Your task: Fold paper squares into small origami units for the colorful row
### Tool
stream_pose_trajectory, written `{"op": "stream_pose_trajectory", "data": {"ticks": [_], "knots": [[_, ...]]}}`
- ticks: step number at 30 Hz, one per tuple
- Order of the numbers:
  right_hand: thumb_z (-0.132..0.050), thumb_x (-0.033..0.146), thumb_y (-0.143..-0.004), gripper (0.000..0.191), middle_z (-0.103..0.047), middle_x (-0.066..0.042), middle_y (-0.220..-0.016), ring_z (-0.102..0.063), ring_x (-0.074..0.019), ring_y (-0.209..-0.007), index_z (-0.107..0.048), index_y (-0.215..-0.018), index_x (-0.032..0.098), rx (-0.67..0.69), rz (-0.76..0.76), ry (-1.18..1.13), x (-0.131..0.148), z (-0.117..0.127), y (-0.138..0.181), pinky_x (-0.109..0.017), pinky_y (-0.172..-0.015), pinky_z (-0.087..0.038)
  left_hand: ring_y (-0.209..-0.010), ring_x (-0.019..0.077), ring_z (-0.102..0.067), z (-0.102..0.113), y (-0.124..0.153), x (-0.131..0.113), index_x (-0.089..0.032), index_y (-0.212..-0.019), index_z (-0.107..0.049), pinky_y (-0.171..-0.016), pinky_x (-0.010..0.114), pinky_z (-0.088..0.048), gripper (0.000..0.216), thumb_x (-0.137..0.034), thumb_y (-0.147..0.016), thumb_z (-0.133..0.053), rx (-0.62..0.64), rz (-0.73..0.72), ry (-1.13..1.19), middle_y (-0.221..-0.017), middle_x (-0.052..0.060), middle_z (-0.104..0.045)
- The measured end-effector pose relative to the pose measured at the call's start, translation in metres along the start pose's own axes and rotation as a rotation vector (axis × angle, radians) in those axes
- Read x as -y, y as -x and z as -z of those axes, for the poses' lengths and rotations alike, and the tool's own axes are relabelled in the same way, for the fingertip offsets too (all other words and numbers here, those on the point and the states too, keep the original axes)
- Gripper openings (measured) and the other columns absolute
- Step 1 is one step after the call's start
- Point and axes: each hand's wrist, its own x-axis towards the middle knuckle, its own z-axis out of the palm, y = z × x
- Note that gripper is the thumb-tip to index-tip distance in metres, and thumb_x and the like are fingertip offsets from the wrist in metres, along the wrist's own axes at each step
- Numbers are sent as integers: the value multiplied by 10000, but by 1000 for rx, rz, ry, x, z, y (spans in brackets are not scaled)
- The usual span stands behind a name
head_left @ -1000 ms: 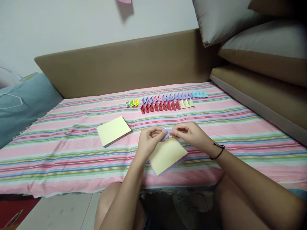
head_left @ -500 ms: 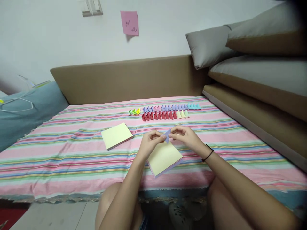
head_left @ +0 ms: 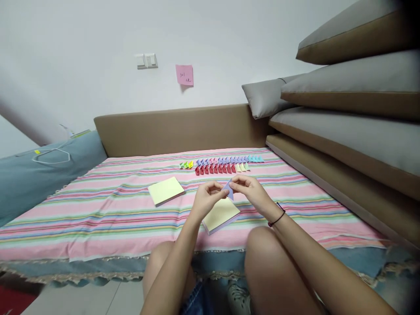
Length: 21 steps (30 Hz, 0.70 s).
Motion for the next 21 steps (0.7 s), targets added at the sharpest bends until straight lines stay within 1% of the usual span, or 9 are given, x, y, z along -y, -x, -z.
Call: {"op": "stream_pose_trajectory", "data": {"ticks": [3,6,9,13,17,21], "knots": [[-701,372,-676,216,-585,5,-648,-538,-133,-628,-630,-667,169,5,3,-11,-5,-6,9,-287,-652,-457,-596,135,-624,-9,21,4,-130,-701,-608,-614,265,-507,248,-325,-640,-748,-79,19,12,-652,20,-653],[-688,413,-682,250,-588,2,-659,-537,-136,-621,-643,-683,168,12,-7,-36,-14,-14,18,-295,-642,-462,-584,132,-618,-12,38,9,-126,-680,-613,-605,258,-501,219,-306,-651,-734,-148,36,-18,-624,21,-645],[-666,419,-704,254,-598,0,-661,-538,-137,-634,-650,-672,168,-10,-5,-50,-22,-17,26,-289,-648,-455,-574,133,-614,-13,45,10,-122,-650,-622,-600,257,-497,195,-279,-635,-737,-167,63,-37,-596,24,-642],[-679,388,-698,234,-604,1,-647,-534,-135,-642,-656,-634,164,-82,-1,-51,-31,-9,31,-282,-672,-443,-569,144,-620,-19,40,14,-119,-641,-630,-596,277,-510,206,-288,-605,-743,-119,104,-28,-596,32,-650],[-672,400,-702,228,-624,-6,-708,-558,-144,-678,-675,-717,173,-148,-20,-81,-41,3,30,-290,-676,-462,-559,128,-609,-29,26,27,-119,-623,-627,-601,264,-505,212,-300,-615,-737,-99,112,-44,-587,22,-637],[-684,358,-689,184,-631,-2,-708,-556,-135,-686,-688,-713,176,-253,-33,-109,-56,14,24,-272,-684,-455,-577,127,-623,-34,10,37,-120,-663,-623,-617,262,-510,220,-307,-638,-735,-36,160,-73,-624,36,-660]]}}
